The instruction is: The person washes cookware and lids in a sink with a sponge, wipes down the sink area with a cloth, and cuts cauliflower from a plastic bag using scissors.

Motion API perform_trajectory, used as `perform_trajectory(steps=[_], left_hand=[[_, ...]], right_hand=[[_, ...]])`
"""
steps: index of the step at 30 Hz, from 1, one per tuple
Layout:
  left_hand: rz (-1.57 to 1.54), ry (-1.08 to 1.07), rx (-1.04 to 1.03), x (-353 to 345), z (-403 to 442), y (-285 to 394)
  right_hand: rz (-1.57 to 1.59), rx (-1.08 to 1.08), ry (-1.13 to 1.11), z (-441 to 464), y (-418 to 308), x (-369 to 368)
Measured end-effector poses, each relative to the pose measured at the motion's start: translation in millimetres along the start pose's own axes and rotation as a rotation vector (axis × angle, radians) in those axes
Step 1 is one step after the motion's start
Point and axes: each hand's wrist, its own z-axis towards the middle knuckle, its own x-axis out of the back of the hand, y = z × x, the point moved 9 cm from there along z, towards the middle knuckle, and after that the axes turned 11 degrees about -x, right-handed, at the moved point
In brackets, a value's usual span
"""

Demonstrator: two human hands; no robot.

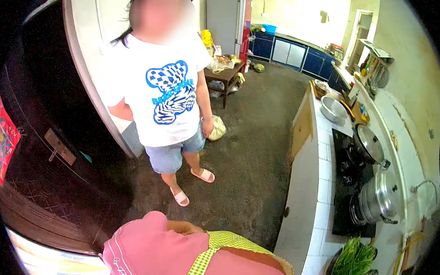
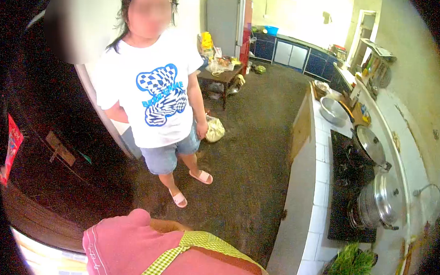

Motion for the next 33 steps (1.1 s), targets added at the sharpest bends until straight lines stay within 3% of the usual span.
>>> perform_trajectory(steps=[4,9,11,12,13,14,16,18,19,23,24,27,29,31,33], left_hand=[[0.06,0.055,0.142,22,-14,-44],[0.166,0.066,0.196,77,8,-73],[0.256,0.024,0.192,112,32,-76],[0.302,-0.008,0.187,129,45,-75],[0.345,-0.05,0.171,145,59,-73],[0.371,-0.095,0.153,154,68,-70],[-0.038,0.514,0.07,235,71,-56],[-0.15,0.508,0.071,282,76,-34],[-0.278,0.533,0.077,299,80,-28],[-0.213,0.619,0.129,346,107,-62],[-0.358,0.672,0.19,366,113,-77],[-0.472,0.687,0.47,387,112,-114],[-0.307,0.573,0.519,407,116,-124],[-0.398,0.606,0.592,416,111,-140],[-0.54,0.494,0.621,411,124,-169]], right_hand=[[-0.09,-0.092,0.066,41,31,20],[-0.134,-0.004,0.176,76,115,59],[-0.17,-0.228,0.343,40,40,106],[-0.031,-0.113,0.448,70,67,113],[-0.021,-0.232,0.261,83,43,125],[-0.006,-0.166,0.384,67,2,148],[0.071,-0.166,0.333,125,22,157],[-0.101,-0.17,0.316,140,-47,195],[-0.141,-0.056,0.351,174,-47,203],[-0.14,-0.103,0.266,234,-108,250],[-0.165,-0.1,0.232,263,-125,269],[-0.332,0.05,0.275,306,-175,311],[-0.257,0.168,0.246,345,-190,334],[-0.269,0.159,0.211,371,-206,352],[-0.27,0.15,0.246,393,-220,376]])
